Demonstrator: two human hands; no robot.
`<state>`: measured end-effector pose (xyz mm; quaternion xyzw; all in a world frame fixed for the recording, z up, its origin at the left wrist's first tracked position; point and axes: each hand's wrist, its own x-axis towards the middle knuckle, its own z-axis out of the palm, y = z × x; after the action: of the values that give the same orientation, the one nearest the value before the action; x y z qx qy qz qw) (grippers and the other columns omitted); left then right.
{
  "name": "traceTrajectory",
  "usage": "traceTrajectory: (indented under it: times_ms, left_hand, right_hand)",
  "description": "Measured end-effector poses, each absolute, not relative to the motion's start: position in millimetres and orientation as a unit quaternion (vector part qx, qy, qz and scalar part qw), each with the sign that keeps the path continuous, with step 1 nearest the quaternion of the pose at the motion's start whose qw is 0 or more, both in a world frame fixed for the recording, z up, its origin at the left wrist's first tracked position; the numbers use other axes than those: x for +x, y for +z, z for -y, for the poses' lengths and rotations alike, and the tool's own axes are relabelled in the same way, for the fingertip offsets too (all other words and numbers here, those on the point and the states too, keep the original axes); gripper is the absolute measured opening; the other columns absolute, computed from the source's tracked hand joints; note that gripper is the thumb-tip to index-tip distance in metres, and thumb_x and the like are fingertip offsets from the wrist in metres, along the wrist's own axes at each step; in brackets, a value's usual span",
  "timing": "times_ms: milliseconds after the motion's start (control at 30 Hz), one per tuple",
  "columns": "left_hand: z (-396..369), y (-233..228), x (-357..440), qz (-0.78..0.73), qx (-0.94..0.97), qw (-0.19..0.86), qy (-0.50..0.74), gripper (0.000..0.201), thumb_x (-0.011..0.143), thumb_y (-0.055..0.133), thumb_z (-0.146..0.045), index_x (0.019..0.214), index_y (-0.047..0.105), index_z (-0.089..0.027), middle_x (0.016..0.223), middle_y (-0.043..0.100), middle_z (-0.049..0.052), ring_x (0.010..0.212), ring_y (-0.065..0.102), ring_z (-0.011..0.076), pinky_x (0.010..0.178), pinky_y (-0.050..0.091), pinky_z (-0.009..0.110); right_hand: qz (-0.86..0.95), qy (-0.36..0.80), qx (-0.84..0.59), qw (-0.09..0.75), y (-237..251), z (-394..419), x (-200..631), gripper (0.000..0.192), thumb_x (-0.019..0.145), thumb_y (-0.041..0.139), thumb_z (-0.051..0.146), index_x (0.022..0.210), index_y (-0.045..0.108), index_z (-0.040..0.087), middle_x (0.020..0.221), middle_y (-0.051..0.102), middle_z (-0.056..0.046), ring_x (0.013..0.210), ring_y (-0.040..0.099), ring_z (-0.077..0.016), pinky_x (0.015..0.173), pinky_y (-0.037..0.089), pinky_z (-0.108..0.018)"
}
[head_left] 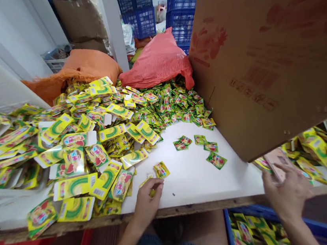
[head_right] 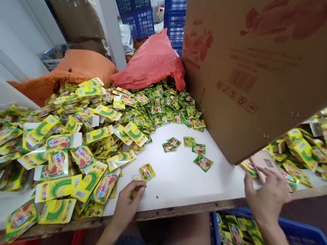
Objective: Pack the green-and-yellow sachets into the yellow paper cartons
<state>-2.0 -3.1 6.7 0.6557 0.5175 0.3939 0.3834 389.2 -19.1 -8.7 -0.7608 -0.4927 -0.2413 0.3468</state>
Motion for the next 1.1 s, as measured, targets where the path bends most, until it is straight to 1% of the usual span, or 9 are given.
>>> traceTrajectory:
  times_ms: [133,300,400,500,600,700,800,900,1100]
  left_hand:
    - [-13.8,9.5,-11.4,-0.513,0.715,0.297,0.371,0.02,0.085,0.045,-0.024,0.098,0.06,-0.021,0.097,0.064,0.005,0.094,0.058,0.0187,0.084,0.045,0.031]
    - [-57.5,13.6,-33.0,-0.598,0.757,0.062,0.256,0.038,0.081,0.051,-0.022,0.118,0.047,-0.017,0.114,0.054,0.012,0.109,0.047,0.0273,0.094,0.035,0.043]
    - [-76.9,13.6,-42.0,-0.641,0.747,-0.016,0.176,0.051,0.076,0.057,-0.02,0.123,0.041,-0.013,0.113,0.053,0.015,0.107,0.046,0.0305,0.093,0.033,0.045]
    - [-83.6,11.0,-45.2,-0.648,0.75,-0.027,0.13,0.052,0.075,0.057,-0.018,0.124,0.041,-0.013,0.105,0.056,0.015,0.102,0.049,0.0304,0.088,0.034,0.044]
    - [-79.6,8.4,-43.7,-0.62,0.767,0.009,0.162,0.05,0.077,0.054,-0.023,0.124,0.04,-0.015,0.105,0.056,0.013,0.1,0.049,0.0298,0.086,0.036,0.042]
    - [-69.7,8.9,-40.1,-0.579,0.768,0.087,0.26,0.05,0.078,0.054,-0.027,0.125,0.039,-0.019,0.115,0.053,0.012,0.107,0.047,0.0283,0.091,0.036,0.042]
    - [-58.1,12.8,-37.0,-0.56,0.72,0.202,0.357,0.05,0.076,0.056,-0.029,0.123,0.039,-0.021,0.115,0.052,0.01,0.107,0.049,0.0249,0.093,0.037,0.041]
    - [-47.6,14.4,-36.1,-0.546,0.644,0.321,0.429,0.051,0.076,0.057,-0.029,0.123,0.039,-0.022,0.108,0.055,0.007,0.101,0.053,0.0209,0.09,0.041,0.037]
    - [-35.2,0.2,-37.7,-0.471,0.517,0.5,0.511,0.047,0.078,0.054,-0.036,0.121,0.039,-0.022,0.109,0.058,0.007,0.101,0.056,0.0209,0.086,0.045,0.035]
  right_hand:
    - [0.586,-0.161,-0.694,0.386,-5.7,14.8,335.5,0.034,0.08,0.049,0.036,0.104,0.057,0.014,0.106,0.056,-0.014,0.104,0.049,-0.0291,0.09,0.035,-0.046]
    - [0.658,-0.069,-0.65,0.373,-11.7,-4.4,283.0,0.025,0.083,0.046,0.033,0.1,0.058,0.019,0.106,0.056,-0.01,0.104,0.049,-0.0253,0.088,0.035,-0.043]
    - [0.656,-0.046,-0.674,0.336,-18.3,-18.5,277.1,0.028,0.082,0.045,0.035,0.103,0.055,0.02,0.107,0.056,-0.009,0.103,0.048,-0.0252,0.085,0.035,-0.041]
    - [0.619,-0.05,-0.738,0.262,-26.2,-28.5,287.2,0.037,0.081,0.043,0.037,0.112,0.05,0.018,0.114,0.054,-0.012,0.103,0.047,-0.0274,0.08,0.036,-0.041]
    - [0.597,-0.042,-0.78,0.18,-33.6,-32.9,302.0,0.044,0.081,0.043,0.037,0.119,0.046,0.016,0.117,0.054,-0.014,0.105,0.046,-0.0293,0.079,0.037,-0.041]
    - [0.619,-0.026,-0.768,0.161,-36.6,-33.2,310.9,0.042,0.08,0.044,0.035,0.116,0.051,0.015,0.109,0.059,-0.012,0.098,0.051,-0.0269,0.08,0.038,-0.038]
    - [0.636,-0.015,-0.745,0.201,-33.3,-31.6,309.8,0.036,0.081,0.04,0.029,0.11,0.055,0.014,0.1,0.064,-0.011,0.089,0.056,-0.0241,0.081,0.04,-0.037]
    - [0.615,0.02,-0.738,0.278,-25.4,-30.3,298.4,0.035,0.082,0.038,0.031,0.107,0.056,0.014,0.099,0.064,-0.012,0.087,0.057,-0.0232,0.079,0.042,-0.036]
    - [0.603,0.231,-0.655,0.393,-12.1,-38.6,249.4,0.034,0.084,0.04,0.038,0.11,0.05,0.017,0.095,0.064,-0.008,0.078,0.059,-0.0182,0.068,0.046,-0.029]
